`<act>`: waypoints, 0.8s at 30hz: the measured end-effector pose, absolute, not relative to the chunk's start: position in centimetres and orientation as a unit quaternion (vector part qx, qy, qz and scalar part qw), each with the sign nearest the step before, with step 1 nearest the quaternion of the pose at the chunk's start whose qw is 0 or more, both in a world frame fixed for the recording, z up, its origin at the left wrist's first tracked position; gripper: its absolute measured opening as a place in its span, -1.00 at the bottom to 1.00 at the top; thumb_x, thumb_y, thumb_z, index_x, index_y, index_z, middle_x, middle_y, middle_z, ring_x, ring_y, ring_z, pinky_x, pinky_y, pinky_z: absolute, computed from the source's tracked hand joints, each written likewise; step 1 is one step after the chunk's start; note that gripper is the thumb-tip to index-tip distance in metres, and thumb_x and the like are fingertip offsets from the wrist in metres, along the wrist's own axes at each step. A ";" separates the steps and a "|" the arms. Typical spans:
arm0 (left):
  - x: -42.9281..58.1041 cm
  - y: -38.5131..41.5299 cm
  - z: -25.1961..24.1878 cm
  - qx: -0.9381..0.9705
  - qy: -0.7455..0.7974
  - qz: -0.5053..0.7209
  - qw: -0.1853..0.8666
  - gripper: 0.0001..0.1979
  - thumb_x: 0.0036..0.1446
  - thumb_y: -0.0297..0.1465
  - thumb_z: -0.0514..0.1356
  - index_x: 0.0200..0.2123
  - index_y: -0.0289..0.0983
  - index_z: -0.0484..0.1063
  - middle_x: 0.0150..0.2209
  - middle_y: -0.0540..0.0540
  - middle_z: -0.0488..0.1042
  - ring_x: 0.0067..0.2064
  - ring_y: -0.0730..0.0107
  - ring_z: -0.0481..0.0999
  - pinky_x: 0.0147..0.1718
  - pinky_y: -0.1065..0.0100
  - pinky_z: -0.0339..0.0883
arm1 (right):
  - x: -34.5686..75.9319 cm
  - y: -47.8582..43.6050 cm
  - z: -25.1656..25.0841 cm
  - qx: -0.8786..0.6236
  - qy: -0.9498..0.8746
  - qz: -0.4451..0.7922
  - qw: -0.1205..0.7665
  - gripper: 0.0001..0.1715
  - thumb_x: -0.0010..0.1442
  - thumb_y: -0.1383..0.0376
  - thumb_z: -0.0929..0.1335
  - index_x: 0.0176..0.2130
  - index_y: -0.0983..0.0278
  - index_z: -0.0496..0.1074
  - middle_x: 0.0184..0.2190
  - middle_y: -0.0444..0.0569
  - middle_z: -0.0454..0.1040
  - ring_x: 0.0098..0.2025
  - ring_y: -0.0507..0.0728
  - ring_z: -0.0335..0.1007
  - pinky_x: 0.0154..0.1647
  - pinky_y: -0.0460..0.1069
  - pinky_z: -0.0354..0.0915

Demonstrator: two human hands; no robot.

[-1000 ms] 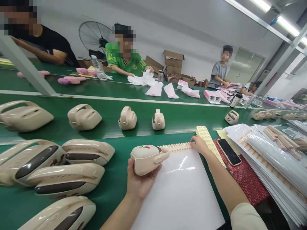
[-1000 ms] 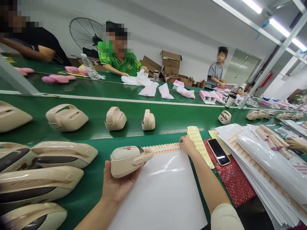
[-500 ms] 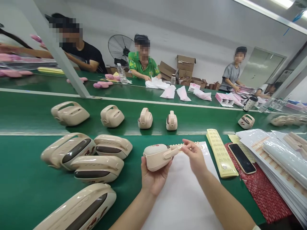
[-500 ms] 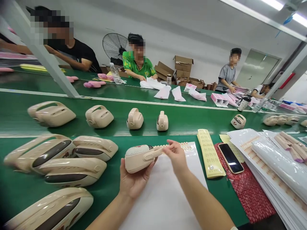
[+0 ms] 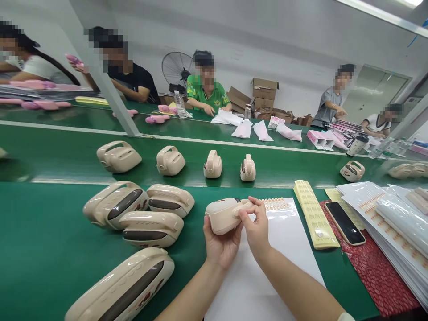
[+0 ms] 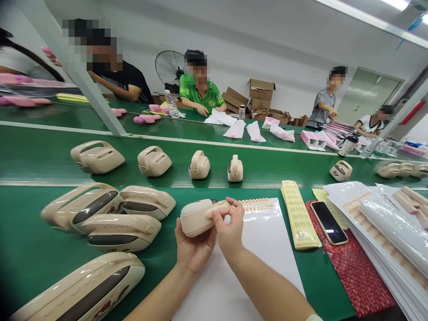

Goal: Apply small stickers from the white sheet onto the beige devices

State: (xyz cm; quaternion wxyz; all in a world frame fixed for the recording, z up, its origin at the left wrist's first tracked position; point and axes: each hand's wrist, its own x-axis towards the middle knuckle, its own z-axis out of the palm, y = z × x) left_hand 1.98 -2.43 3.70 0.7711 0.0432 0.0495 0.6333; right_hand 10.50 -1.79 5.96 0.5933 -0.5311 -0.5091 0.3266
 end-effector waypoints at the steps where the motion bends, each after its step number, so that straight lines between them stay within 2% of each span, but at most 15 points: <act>1: 2.0 -2.4 3.7 0.041 0.053 0.636 0.768 -0.40 0.07 -0.20 0.12 0.18 -0.10 0.06 -0.03 -0.13 0.46 -0.06 0.23 0.48 -0.20 0.35 0.43 | 10.6 -1.8 6.0 -0.531 -0.522 0.317 0.587 -0.79 0.03 0.23 0.32 -0.57 0.24 0.27 -0.13 0.04 0.30 0.06 0.18 0.17 0.08 0.14 0.10; 9: 2.1 -2.2 3.2 0.028 0.046 0.635 0.771 -0.38 0.08 -0.21 0.11 0.20 -0.14 0.01 -0.03 -0.17 0.46 -0.09 0.20 0.50 -0.22 0.33 0.44 | 11.2 -1.2 5.7 -0.505 -0.601 0.221 0.578 -0.81 0.07 0.28 0.29 -0.54 0.22 0.23 -0.27 0.02 0.28 -0.08 0.17 0.24 -0.01 0.16 0.17; 12: 2.0 -2.2 3.1 0.041 0.053 0.625 0.778 -0.33 0.06 -0.20 0.13 0.21 -0.18 -0.01 -0.03 -0.20 0.46 -0.08 0.21 0.49 -0.24 0.37 0.44 | 11.7 -0.8 5.3 -0.498 -0.622 0.191 0.574 -0.90 0.05 0.25 0.31 -0.41 0.22 0.27 -0.21 0.06 0.27 -0.03 0.21 0.21 0.00 0.18 0.16; 15: 1.8 -2.4 3.0 0.062 0.057 0.619 0.781 -0.30 0.03 -0.20 0.16 0.22 -0.16 -0.02 -0.03 -0.18 0.46 -0.04 0.21 0.46 -0.19 0.37 0.42 | 11.9 -0.5 4.7 -0.510 -0.608 0.244 0.557 -0.59 -0.03 0.19 0.37 -0.16 0.22 0.24 -0.10 0.08 0.25 -0.02 0.20 0.21 -0.01 0.16 0.21; 17: 1.7 -2.4 2.9 0.069 0.054 0.616 0.783 -0.31 0.04 -0.20 0.15 0.22 -0.10 -0.03 -0.02 -0.14 0.46 -0.03 0.22 0.46 -0.15 0.34 0.40 | 12.0 -0.2 4.3 -0.513 -0.601 0.298 0.536 -0.51 -0.04 0.17 0.37 -0.10 0.22 0.23 -0.09 0.07 0.26 -0.04 0.18 0.23 -0.03 0.13 0.24; 21: 1.4 -2.2 2.4 0.072 0.062 0.593 0.800 -0.33 0.02 -0.19 0.17 0.20 -0.06 0.02 -0.02 -0.13 0.45 0.00 0.16 0.44 -0.23 0.37 0.45 | 14.1 1.3 4.4 -0.512 -0.612 0.355 0.487 -0.64 0.01 0.21 0.31 -0.15 0.23 0.29 -0.13 0.03 0.33 -0.08 0.15 0.28 -0.09 0.08 0.28; 24: 1.0 -2.1 2.3 0.074 0.074 0.581 0.807 -0.30 -0.06 -0.16 0.23 0.16 -0.04 0.09 -0.05 -0.11 0.48 0.00 0.10 0.43 -0.28 0.39 0.47 | 18.5 3.4 5.3 -0.596 -0.605 0.293 0.440 -0.76 0.07 0.29 0.22 -0.22 0.22 0.36 -0.17 -0.01 0.37 -0.13 0.12 0.31 -0.09 0.06 0.27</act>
